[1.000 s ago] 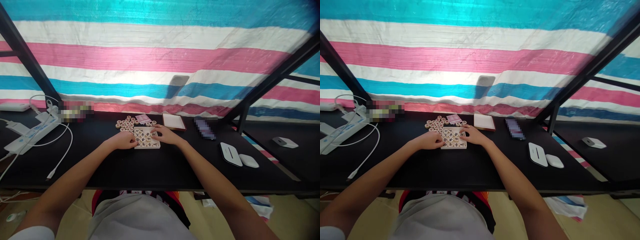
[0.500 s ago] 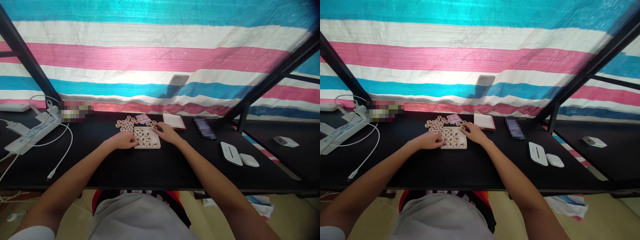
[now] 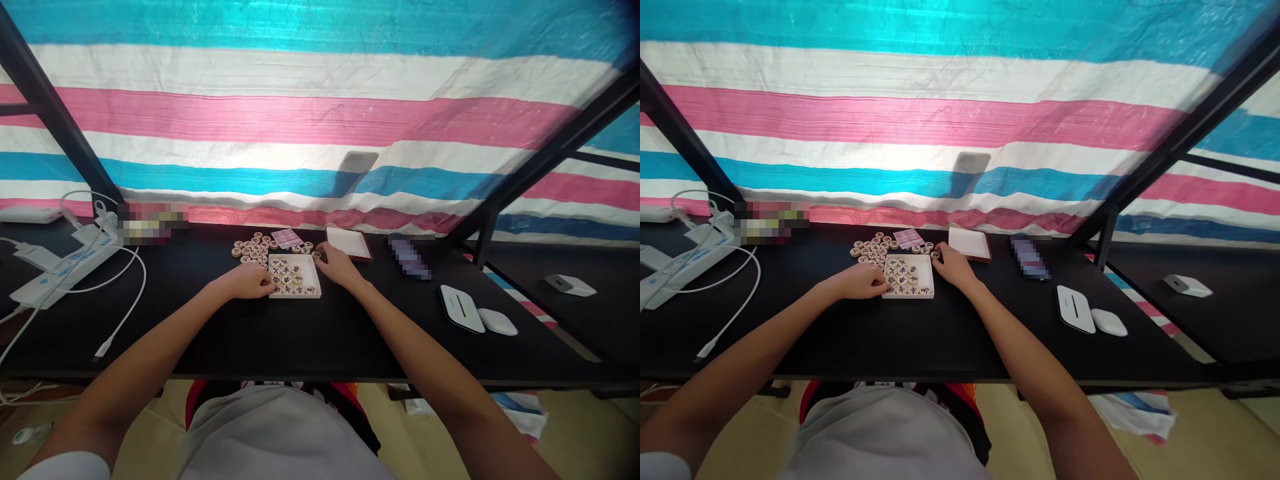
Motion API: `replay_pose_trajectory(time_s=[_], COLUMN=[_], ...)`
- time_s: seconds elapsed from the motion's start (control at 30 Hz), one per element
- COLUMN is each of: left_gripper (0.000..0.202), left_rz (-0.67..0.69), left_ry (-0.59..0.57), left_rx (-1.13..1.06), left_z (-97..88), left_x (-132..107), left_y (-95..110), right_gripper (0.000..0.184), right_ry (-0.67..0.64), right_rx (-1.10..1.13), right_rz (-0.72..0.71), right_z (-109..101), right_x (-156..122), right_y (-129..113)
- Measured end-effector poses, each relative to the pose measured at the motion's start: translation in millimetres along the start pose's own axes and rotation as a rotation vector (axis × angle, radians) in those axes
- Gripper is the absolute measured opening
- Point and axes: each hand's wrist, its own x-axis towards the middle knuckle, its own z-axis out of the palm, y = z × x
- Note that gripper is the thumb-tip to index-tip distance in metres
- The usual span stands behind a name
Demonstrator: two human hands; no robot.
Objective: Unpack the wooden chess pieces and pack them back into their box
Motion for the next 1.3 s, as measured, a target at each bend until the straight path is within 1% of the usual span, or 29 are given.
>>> replay_pose_trajectory(time_s=[0.1,0.17,0.33,0.53,0.87,1.07,1.3], left_gripper=[0.043,0.043,0.043,0.042,0.042,0.042,0.041], left_rz=[-0.001,-0.004,0.005,0.013,0.005,0.006,-0.003], left_ry=[-0.005,-0.003,0.002,0.016,0.010,0.008,0.006], left_rx=[0.001,0.007,0.006,-0.016,-0.001,0.003,0.007], left_z=[-0.5,-0.7,-0.7,-0.2,-0.8,0.0,-0.6], left_x=[0.0,0.3,0.5,0.0,0.5,0.8,0.5], left_y=[0.6,1.2,1.6,0.5,1.0,1.0,1.7], right_gripper=[0.015,0.014,0.024,0.037,0.041,0.036,0.049], right_ry=[-0.037,-0.037,-0.005,-0.044,-0.067,-0.078,-0.082], right_rx=[-0.027,-0.030,0.018,-0.020,-0.028,0.011,0.014], right_rz=[-0.046,-0.087,-0.152,-0.232,-0.253,-0.238,-0.288], right_z=[-1.1,-0.7,4.1,7.3,7.3,8.6,9.8], right_x=[0.6,0.9,1.2,2.4,2.8,3.2,3.1], right_y=[0.8,2.0,5.6,8.5,9.5,8.8,10.0])
